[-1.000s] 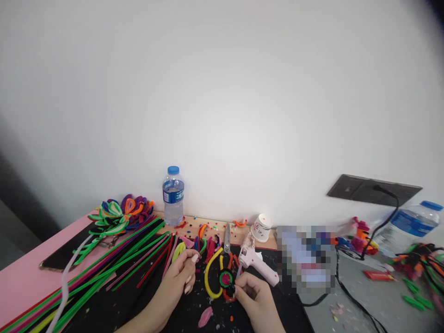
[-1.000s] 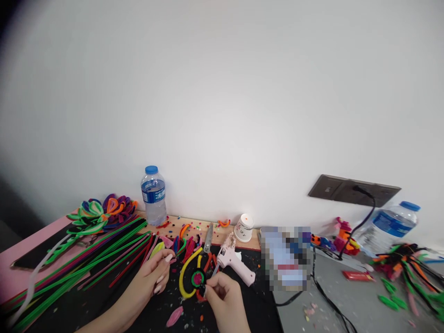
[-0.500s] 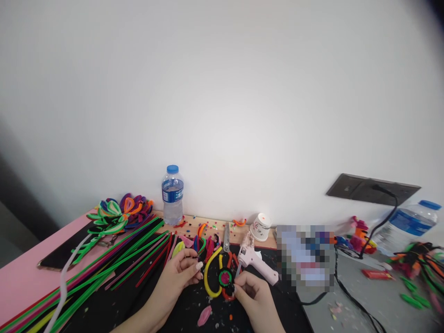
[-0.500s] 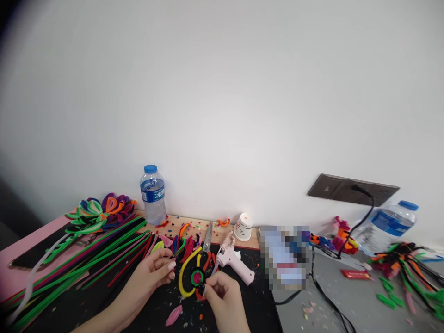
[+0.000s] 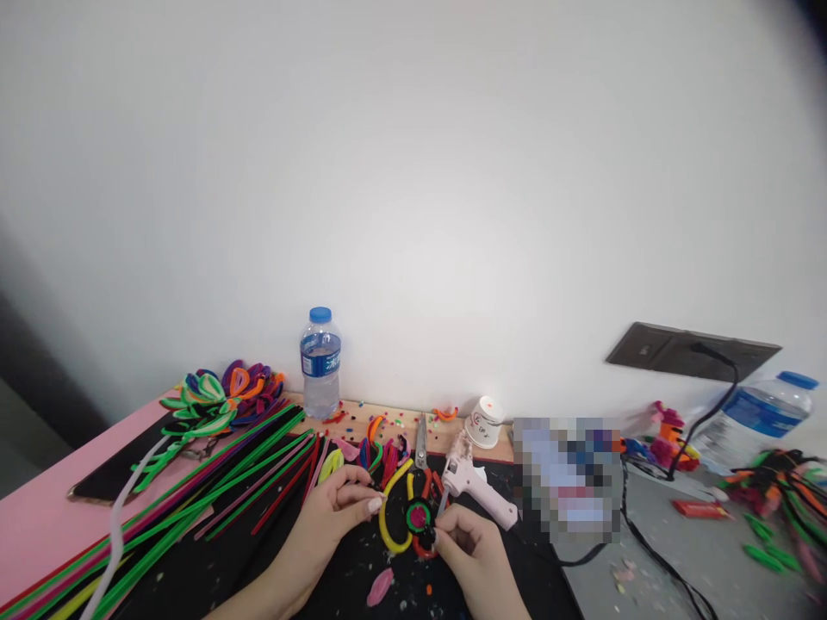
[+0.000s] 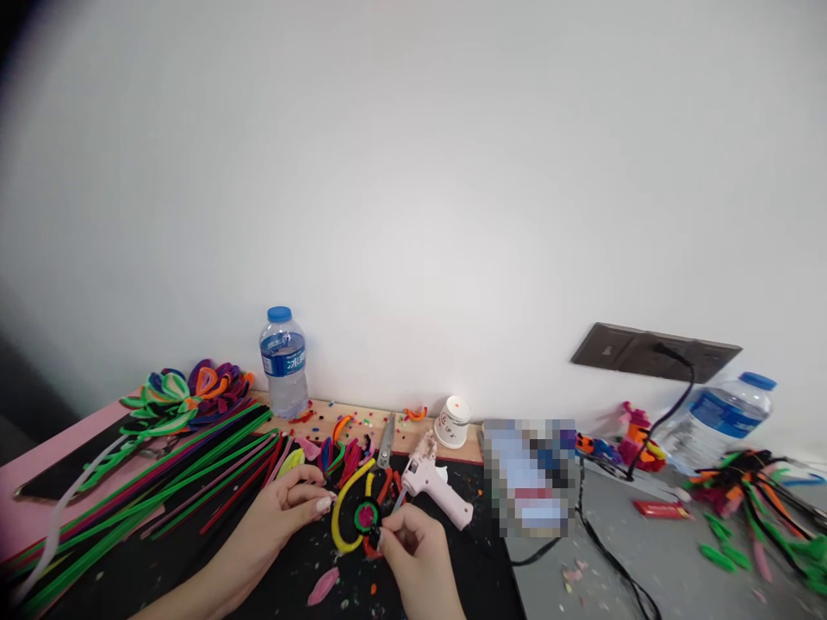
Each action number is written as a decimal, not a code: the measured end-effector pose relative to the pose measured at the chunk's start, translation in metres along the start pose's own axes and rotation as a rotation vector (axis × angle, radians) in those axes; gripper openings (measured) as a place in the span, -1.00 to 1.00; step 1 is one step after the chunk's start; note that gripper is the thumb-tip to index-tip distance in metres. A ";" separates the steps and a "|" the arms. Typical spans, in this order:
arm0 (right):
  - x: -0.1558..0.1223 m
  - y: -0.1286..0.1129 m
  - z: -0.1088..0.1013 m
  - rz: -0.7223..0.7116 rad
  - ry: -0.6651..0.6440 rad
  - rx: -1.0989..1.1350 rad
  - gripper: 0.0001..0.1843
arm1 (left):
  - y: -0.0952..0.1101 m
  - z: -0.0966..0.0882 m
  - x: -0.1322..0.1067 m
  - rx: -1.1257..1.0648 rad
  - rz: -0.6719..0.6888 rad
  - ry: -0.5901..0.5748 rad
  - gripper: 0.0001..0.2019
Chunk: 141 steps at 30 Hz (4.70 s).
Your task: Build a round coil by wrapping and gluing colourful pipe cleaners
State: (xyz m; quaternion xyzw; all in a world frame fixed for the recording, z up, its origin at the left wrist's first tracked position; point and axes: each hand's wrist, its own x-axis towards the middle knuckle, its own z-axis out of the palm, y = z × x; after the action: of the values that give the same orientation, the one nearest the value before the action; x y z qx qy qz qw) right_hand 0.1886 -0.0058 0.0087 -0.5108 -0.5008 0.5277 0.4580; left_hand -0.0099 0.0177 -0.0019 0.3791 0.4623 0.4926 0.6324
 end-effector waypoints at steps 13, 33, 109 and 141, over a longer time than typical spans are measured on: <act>0.000 0.002 0.001 0.026 0.013 -0.004 -0.65 | -0.006 0.002 0.001 0.088 0.032 -0.035 -0.63; 0.001 0.004 -0.001 0.031 0.006 0.006 -0.66 | -0.011 -0.001 0.000 0.182 0.137 -0.130 -0.70; -0.004 0.013 0.004 -0.014 -0.243 -0.105 -0.66 | -0.013 0.005 -0.019 0.470 0.157 -0.447 -0.72; 0.027 0.001 -0.050 -0.204 0.255 -1.059 -0.62 | -0.015 0.003 -0.010 0.147 0.140 -0.255 -0.68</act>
State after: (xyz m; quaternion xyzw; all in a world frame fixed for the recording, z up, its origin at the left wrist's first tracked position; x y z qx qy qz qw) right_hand 0.2374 0.0236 0.0064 -0.6799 -0.6854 0.0907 0.2446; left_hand -0.0037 0.0045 -0.0134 0.5150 0.3857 0.4483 0.6205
